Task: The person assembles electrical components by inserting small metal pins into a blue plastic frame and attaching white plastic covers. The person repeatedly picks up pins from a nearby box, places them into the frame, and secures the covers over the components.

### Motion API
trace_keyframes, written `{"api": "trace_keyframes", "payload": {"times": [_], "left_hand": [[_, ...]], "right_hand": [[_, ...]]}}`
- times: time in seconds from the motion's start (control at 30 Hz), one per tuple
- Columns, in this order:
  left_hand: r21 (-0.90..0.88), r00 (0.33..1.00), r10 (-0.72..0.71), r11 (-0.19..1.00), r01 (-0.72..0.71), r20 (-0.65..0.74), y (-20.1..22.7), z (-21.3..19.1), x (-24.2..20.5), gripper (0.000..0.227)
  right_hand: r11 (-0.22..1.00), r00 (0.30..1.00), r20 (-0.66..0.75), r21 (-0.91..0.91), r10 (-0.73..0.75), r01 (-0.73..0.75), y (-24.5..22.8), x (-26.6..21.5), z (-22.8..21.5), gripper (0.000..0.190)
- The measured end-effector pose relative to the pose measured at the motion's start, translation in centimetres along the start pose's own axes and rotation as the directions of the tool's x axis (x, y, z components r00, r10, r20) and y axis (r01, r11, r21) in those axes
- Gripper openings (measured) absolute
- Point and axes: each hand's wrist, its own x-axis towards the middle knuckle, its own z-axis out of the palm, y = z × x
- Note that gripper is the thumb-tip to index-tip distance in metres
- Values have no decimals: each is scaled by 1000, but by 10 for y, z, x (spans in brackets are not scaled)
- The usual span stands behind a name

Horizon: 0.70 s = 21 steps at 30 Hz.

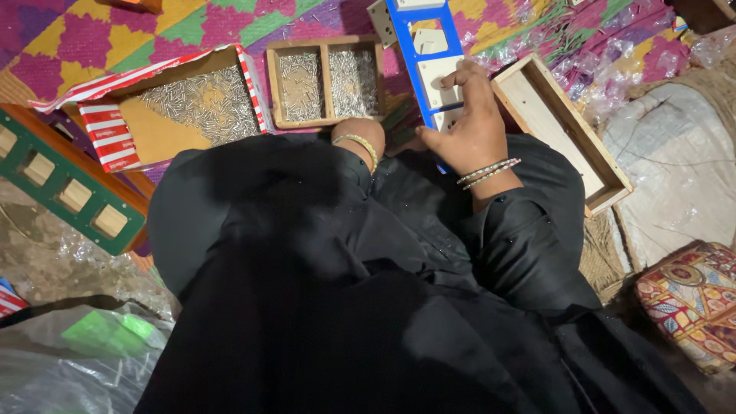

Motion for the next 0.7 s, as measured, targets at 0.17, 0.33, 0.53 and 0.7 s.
{"api": "trace_keyframes", "payload": {"times": [0.17, 0.33, 0.53, 0.7], "left_hand": [[79, 992, -93, 992, 100, -86, 2, 15, 17, 26], [138, 995, -60, 988, 70, -77, -8, 46, 41, 26], [175, 992, -66, 981, 85, -109, -16, 74, 65, 26], [174, 993, -38, 983, 57, -110, -17, 68, 64, 27]], "right_hand": [[1000, 1000, -10, -8, 2, -2, -3, -1, -2, 67], [1000, 1000, -14, 27, 0, 0, -6, -3, -2, 66], [999, 999, -22, -26, -30, 30, -8, -2, 1, 68], [1000, 1000, -7, -12, -26, 26, -8, -3, 1, 67]]}}
